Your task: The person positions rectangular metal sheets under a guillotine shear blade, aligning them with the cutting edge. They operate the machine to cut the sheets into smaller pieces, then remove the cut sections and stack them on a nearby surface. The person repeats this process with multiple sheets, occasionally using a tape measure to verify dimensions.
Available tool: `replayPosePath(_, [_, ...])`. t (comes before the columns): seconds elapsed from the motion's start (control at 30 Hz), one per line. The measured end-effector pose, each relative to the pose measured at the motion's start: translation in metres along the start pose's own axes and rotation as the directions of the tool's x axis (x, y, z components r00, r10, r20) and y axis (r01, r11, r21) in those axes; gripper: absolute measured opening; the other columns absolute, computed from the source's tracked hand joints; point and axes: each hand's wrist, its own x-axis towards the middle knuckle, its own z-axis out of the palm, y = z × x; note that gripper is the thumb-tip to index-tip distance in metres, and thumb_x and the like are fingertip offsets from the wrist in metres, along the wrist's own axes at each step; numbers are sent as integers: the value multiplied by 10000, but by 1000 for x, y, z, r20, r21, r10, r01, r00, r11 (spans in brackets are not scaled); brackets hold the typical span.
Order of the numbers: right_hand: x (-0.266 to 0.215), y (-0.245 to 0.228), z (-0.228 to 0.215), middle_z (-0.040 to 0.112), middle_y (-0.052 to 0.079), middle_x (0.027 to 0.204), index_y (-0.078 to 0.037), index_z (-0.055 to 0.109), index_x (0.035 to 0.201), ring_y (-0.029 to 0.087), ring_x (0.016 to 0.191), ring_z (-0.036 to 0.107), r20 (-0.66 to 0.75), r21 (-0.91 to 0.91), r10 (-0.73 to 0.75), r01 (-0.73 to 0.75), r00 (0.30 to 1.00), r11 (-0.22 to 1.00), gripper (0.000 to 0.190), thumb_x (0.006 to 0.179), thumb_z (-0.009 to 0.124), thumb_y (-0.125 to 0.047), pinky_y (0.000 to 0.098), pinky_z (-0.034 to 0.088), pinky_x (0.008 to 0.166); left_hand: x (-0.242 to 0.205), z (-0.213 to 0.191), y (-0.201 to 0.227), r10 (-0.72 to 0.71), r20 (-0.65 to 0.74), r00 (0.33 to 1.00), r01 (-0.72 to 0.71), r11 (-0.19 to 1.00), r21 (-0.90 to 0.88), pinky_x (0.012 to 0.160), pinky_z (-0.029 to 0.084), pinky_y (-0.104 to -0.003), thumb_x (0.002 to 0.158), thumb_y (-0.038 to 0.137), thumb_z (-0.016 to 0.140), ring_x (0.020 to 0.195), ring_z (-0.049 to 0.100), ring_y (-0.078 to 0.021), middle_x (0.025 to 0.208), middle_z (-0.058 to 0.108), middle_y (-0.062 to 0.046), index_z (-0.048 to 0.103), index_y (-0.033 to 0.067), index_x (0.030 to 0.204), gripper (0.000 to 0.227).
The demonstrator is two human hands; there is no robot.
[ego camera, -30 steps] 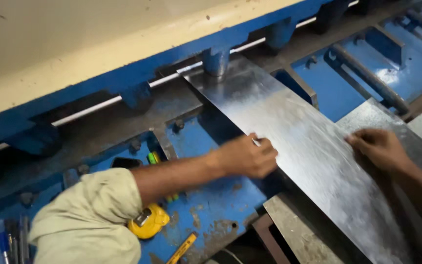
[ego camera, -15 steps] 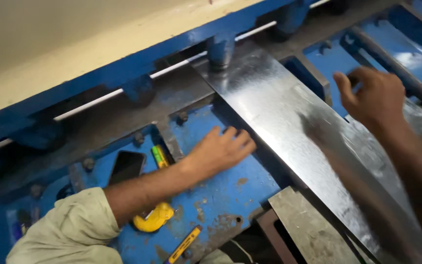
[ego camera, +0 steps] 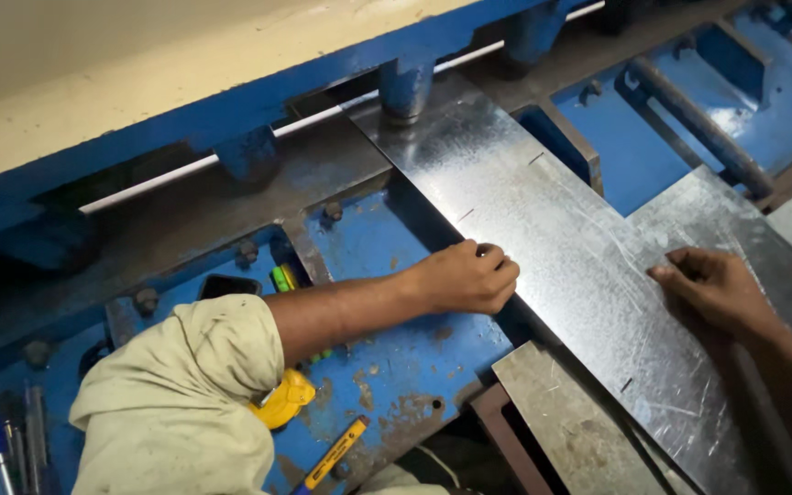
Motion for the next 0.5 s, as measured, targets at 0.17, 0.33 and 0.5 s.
replayPosePath(0.17, [-7,-32,6,726,138,708,-26,779,1032,211,585,649,-18,54,56,-55,998,997,345,892,768,-341,372,522,551,-22,-9,-10,-10,-10,1000,10,1000,-28,499,482,-292,794,161,685,758,606,-180,749,550,-26,596,95,664,170])
replayPosePath(0.33, [1,-73,32,707,158,706,28,766,972,216,582,643,11,174,38,-40,999,984,384,923,764,-354,357,502,530,-52,-21,-31,-118,44,992,117,993,37,539,495,-317,754,187,681,804,632,-194,767,562,-23,594,109,672,143])
replayPosePath(0.5, [20,-119,56,701,124,705,13,747,948,185,584,641,-37,176,-41,47,998,983,356,908,782,-339,325,495,520,-76,-29,-59,-222,162,962,192,965,181,551,495,-310,752,182,680,834,645,-201,801,592,-24,623,113,716,96])
